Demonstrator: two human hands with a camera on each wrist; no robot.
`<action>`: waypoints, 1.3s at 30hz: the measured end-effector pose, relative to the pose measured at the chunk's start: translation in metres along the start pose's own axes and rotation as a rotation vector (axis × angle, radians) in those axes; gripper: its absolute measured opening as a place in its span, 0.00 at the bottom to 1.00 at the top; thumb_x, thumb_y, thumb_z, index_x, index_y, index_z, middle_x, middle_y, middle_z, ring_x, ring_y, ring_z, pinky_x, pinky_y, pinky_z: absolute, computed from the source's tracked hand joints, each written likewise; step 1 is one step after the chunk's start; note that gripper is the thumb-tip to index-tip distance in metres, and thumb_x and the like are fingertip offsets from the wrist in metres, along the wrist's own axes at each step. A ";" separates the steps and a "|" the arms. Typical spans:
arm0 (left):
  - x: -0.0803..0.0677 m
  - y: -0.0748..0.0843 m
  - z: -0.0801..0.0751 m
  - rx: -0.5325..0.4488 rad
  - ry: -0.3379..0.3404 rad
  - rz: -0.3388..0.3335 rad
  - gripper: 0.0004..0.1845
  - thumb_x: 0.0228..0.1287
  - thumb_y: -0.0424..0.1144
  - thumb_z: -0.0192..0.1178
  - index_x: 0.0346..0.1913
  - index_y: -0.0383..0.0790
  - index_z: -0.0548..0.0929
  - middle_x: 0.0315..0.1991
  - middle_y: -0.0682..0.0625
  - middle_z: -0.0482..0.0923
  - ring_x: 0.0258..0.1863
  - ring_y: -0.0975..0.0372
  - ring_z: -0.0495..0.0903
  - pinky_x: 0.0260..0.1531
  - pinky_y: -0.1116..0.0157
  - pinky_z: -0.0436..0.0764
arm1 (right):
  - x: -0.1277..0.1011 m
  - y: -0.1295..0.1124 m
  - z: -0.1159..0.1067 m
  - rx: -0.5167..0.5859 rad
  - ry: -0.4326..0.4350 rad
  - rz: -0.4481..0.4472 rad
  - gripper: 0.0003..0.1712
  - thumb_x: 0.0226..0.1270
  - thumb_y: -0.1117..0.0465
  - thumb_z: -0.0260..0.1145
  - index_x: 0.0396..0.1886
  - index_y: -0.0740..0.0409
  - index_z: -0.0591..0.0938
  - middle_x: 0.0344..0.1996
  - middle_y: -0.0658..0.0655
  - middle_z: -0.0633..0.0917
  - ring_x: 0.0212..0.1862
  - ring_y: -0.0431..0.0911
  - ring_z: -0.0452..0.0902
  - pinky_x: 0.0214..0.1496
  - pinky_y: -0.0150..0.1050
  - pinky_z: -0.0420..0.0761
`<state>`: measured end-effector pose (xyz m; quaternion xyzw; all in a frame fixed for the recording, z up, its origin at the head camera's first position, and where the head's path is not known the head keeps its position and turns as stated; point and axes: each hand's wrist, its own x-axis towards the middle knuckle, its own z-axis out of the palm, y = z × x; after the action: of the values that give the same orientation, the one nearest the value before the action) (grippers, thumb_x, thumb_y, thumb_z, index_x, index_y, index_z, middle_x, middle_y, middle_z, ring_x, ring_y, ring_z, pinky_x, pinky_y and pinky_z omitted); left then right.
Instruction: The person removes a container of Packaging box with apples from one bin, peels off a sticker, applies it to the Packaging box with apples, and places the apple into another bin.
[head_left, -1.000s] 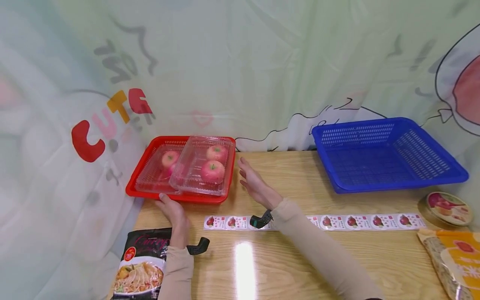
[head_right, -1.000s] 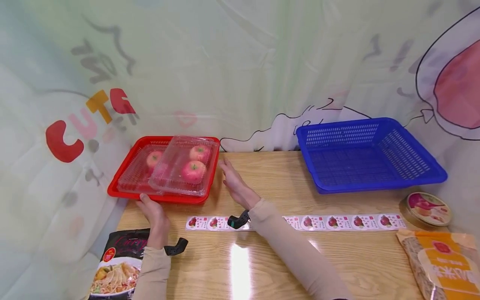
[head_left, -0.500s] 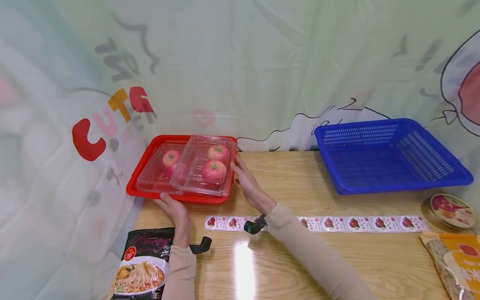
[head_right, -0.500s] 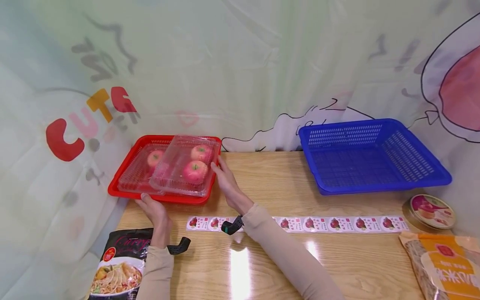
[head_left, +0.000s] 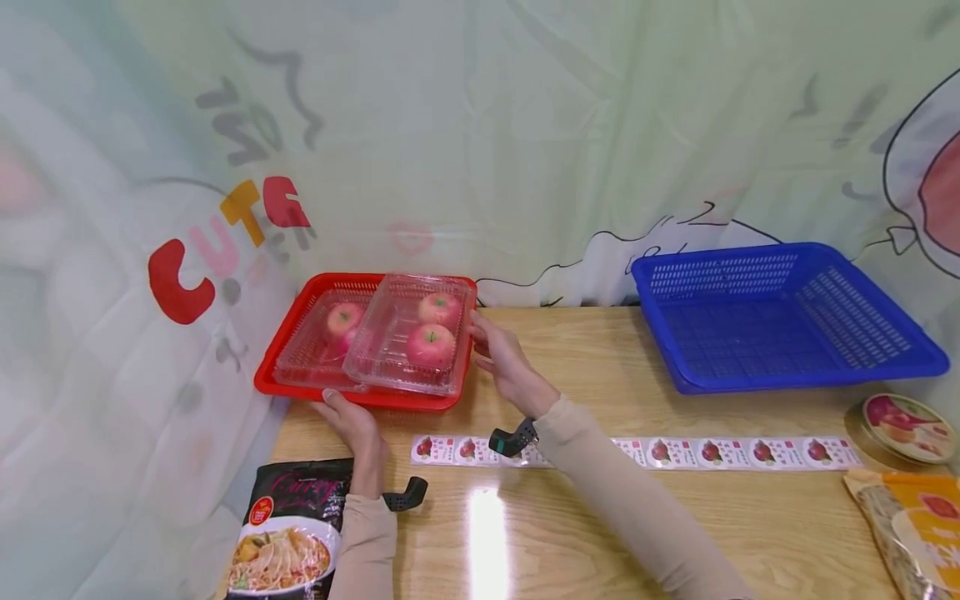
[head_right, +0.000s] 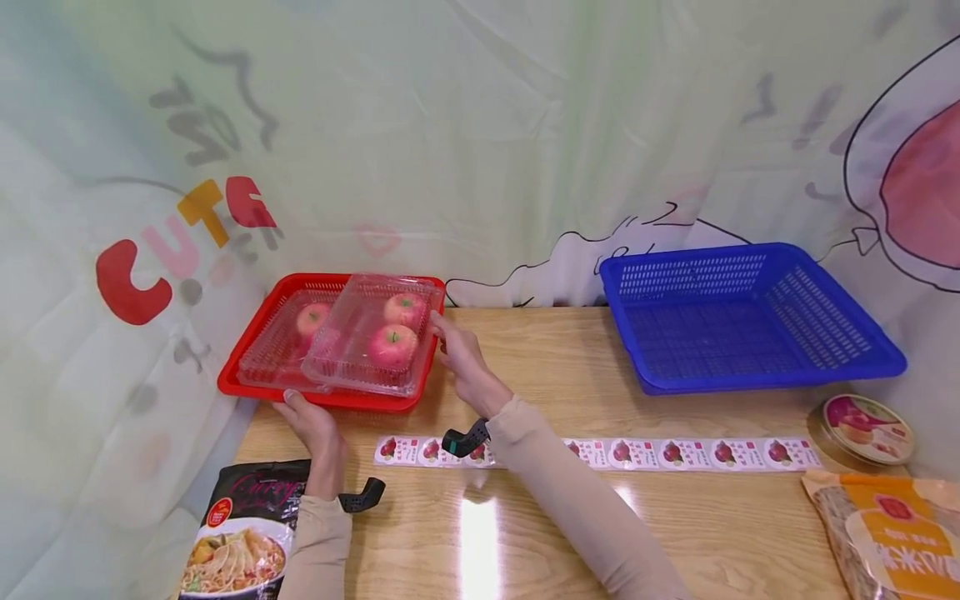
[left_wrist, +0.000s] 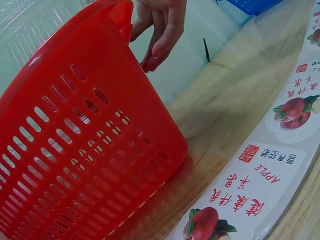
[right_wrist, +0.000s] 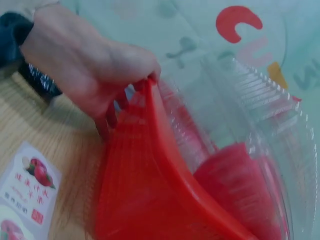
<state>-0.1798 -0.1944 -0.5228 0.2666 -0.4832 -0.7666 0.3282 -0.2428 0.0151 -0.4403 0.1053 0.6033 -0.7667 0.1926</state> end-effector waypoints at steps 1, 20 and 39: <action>0.000 0.000 0.000 -0.006 0.000 0.006 0.36 0.88 0.52 0.38 0.87 0.56 0.36 0.83 0.50 0.52 0.81 0.59 0.56 0.84 0.62 0.55 | 0.000 0.000 0.000 -0.015 -0.006 0.004 0.36 0.81 0.39 0.58 0.74 0.59 0.75 0.74 0.60 0.73 0.76 0.57 0.62 0.83 0.57 0.63; -0.003 -0.002 -0.002 -0.032 -0.020 0.042 0.37 0.88 0.51 0.38 0.87 0.55 0.34 0.83 0.49 0.51 0.81 0.56 0.55 0.85 0.60 0.54 | -0.010 -0.005 0.018 -0.278 0.003 -0.013 0.21 0.71 0.42 0.70 0.42 0.57 0.86 0.51 0.56 0.89 0.64 0.50 0.73 0.77 0.56 0.70; 0.000 -0.003 -0.006 -0.001 -0.051 0.057 0.37 0.87 0.52 0.41 0.87 0.56 0.36 0.83 0.49 0.51 0.81 0.56 0.55 0.85 0.57 0.55 | -0.009 -0.015 0.033 -0.441 0.128 -0.141 0.21 0.75 0.43 0.67 0.36 0.56 0.80 0.47 0.58 0.89 0.44 0.47 0.81 0.40 0.32 0.83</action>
<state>-0.1764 -0.1968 -0.5283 0.2329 -0.4983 -0.7637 0.3378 -0.2389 -0.0128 -0.4157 0.0665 0.7731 -0.6196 0.1185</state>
